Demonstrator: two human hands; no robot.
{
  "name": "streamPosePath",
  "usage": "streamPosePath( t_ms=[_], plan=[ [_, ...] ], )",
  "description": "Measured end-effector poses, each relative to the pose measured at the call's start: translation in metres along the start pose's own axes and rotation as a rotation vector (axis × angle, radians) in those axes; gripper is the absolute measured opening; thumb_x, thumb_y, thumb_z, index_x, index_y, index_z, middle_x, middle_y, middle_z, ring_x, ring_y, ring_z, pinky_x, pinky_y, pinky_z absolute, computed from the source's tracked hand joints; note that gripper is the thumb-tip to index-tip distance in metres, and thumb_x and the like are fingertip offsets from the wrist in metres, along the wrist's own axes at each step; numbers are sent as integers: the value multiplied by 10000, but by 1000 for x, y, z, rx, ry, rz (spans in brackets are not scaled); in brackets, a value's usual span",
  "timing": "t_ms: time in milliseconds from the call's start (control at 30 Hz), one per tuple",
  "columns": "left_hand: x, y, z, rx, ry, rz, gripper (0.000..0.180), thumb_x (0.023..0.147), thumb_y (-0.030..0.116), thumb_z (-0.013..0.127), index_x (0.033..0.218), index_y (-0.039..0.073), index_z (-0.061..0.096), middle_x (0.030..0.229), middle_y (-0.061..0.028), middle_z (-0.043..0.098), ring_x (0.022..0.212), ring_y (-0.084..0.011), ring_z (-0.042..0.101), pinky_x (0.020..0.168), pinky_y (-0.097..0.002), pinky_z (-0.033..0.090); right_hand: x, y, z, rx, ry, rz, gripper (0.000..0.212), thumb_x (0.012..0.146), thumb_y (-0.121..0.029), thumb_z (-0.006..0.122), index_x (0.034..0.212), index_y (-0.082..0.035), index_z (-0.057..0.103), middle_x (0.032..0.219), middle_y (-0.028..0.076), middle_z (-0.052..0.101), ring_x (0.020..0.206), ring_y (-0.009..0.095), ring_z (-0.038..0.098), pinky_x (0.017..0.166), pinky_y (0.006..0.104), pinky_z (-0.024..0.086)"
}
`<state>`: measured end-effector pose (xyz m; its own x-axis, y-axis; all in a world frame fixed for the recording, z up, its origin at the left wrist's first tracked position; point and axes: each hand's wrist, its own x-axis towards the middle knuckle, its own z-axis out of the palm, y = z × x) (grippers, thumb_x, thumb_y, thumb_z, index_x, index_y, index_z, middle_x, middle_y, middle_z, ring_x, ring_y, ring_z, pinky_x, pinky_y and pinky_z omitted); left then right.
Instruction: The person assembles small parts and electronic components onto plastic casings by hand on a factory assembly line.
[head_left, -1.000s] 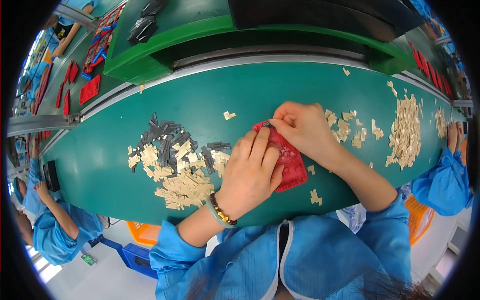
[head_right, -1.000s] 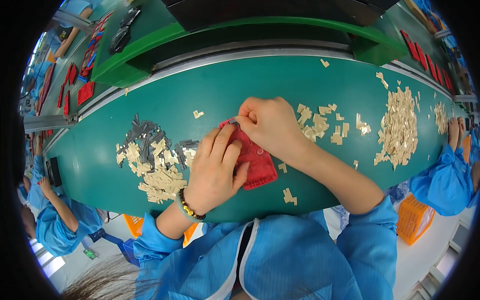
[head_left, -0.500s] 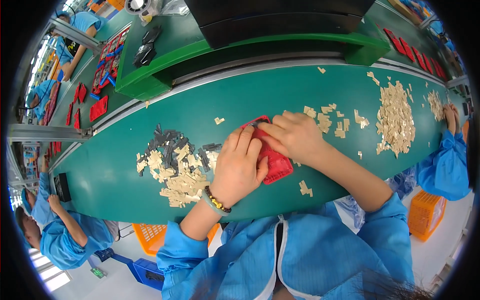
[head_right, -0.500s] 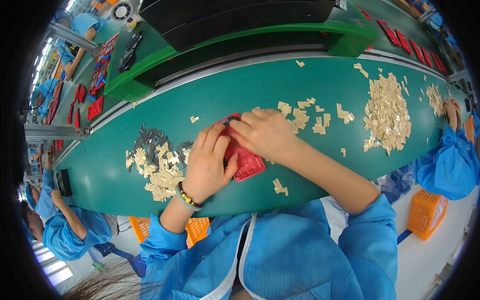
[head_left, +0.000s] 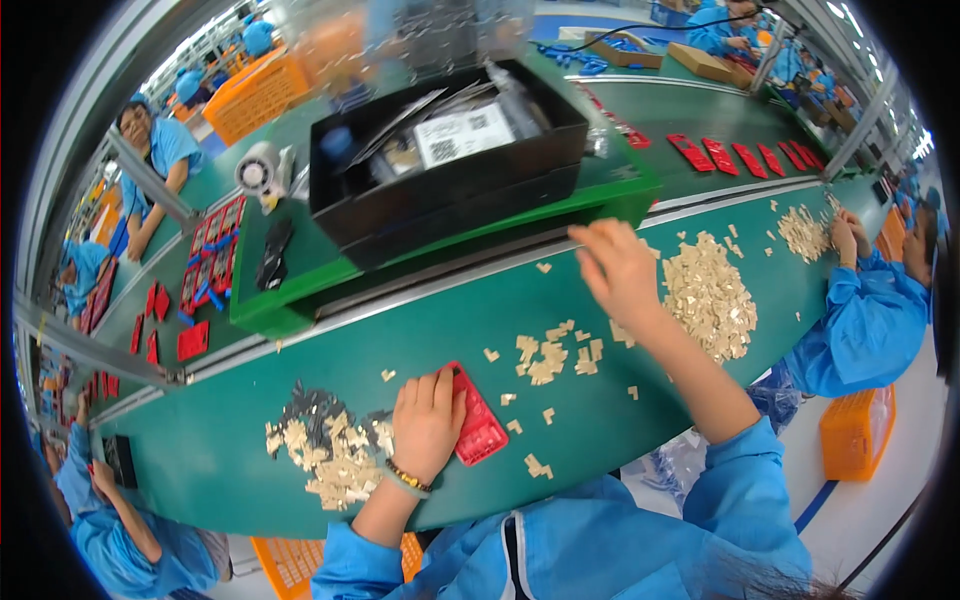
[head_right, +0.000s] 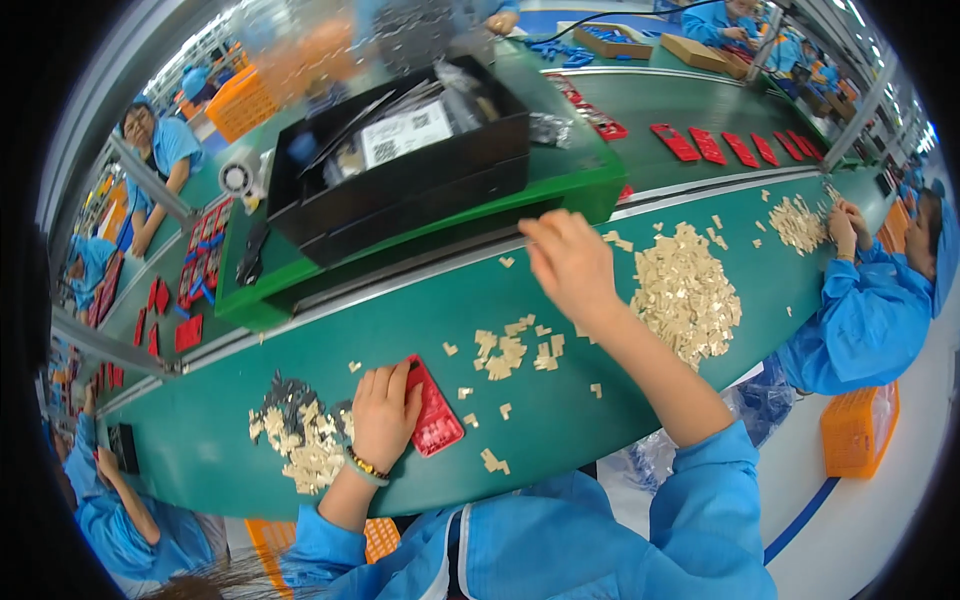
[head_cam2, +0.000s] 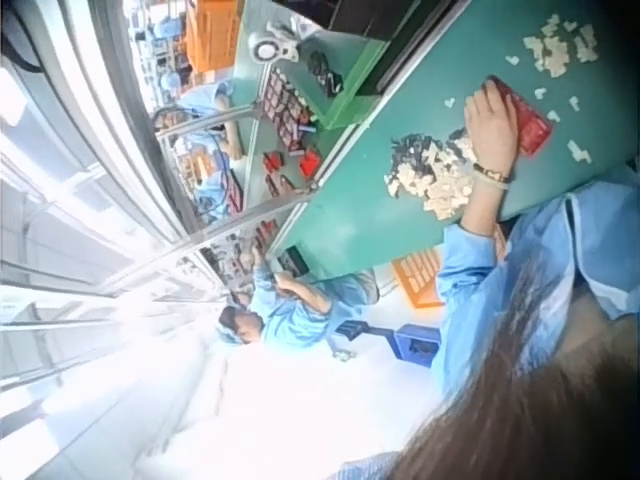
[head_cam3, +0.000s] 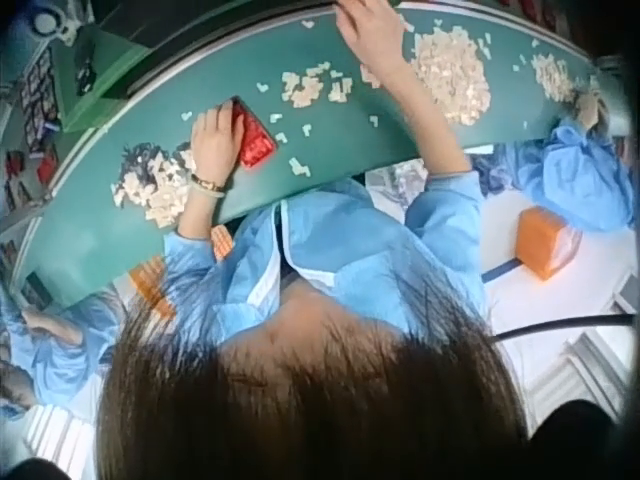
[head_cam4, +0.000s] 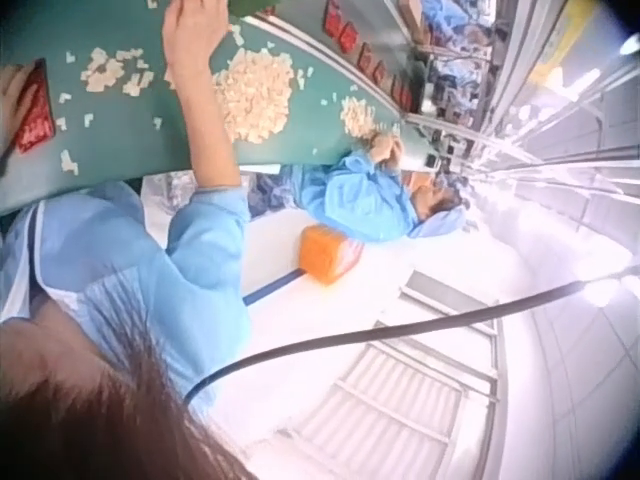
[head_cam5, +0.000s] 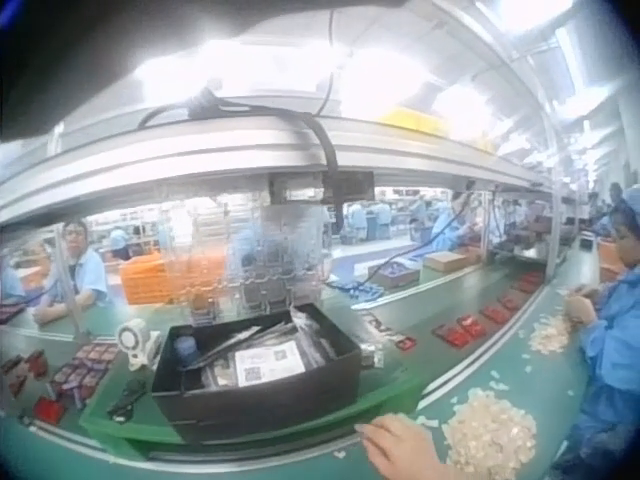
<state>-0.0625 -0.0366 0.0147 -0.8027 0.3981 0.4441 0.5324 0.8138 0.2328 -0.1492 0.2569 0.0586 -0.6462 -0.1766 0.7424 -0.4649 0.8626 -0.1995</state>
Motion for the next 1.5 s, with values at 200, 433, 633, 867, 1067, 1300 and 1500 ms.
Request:
streamPosePath(
  t_ms=[200,433,633,867,1067,1300,1500],
  plan=[
    [-4,-3,3,90,-44,51,306,810,126,662,1079,-17,637,990,-132,578,888,-304,551,782,-400,465,69,82,34,-153,99,-40,311,802,-97,628,1112,-102,659,946,70,586,867,280,582,738,414,498],
    [9,4,6,-29,-92,-17,373,826,105,645,1164,-47,594,1018,-151,562,915,-321,537,814,-399,464,117,107,31,-327,-487,203,289,927,-321,489,1122,-215,674,1029,134,624,897,360,650,776,481,521],
    [5,-1,9,21,-80,-25,370,811,61,651,1161,-50,601,1002,-135,550,918,-293,535,807,-383,471,94,112,50,-221,-291,117,303,928,-312,498,1132,-168,669,1016,106,617,959,329,615,787,447,506],
    [-2,-5,9,150,-129,25,379,795,131,663,1135,-30,615,1012,-116,551,935,-264,531,819,-347,456,79,114,47,-87,-176,76,304,903,-247,583,1174,-125,646,971,79,629,869,257,629,776,371,502],
    [-23,9,-21,-77,-45,-84,448,770,215,686,1141,-24,610,1286,-163,517,1249,-327,447,1044,-431,367,30,105,23,430,94,271,154,864,-82,703,1008,-28,691,887,8,667,762,70,556,738,222,457],
    [-74,3,-39,21,-206,288,407,788,151,591,1130,-69,602,1284,-291,529,1250,-396,499,910,-403,523,-77,31,-39,135,-341,451,66,899,-62,641,897,-4,673,711,17,606,630,54,522,563,200,402],
    [31,-73,-8,394,138,215,377,847,175,594,1130,-74,609,1232,-229,601,1102,-356,606,943,-391,499,-48,-40,-4,244,-427,100,409,872,-52,597,1279,-18,578,1261,196,545,1121,256,551,916,328,442]
  ],
)
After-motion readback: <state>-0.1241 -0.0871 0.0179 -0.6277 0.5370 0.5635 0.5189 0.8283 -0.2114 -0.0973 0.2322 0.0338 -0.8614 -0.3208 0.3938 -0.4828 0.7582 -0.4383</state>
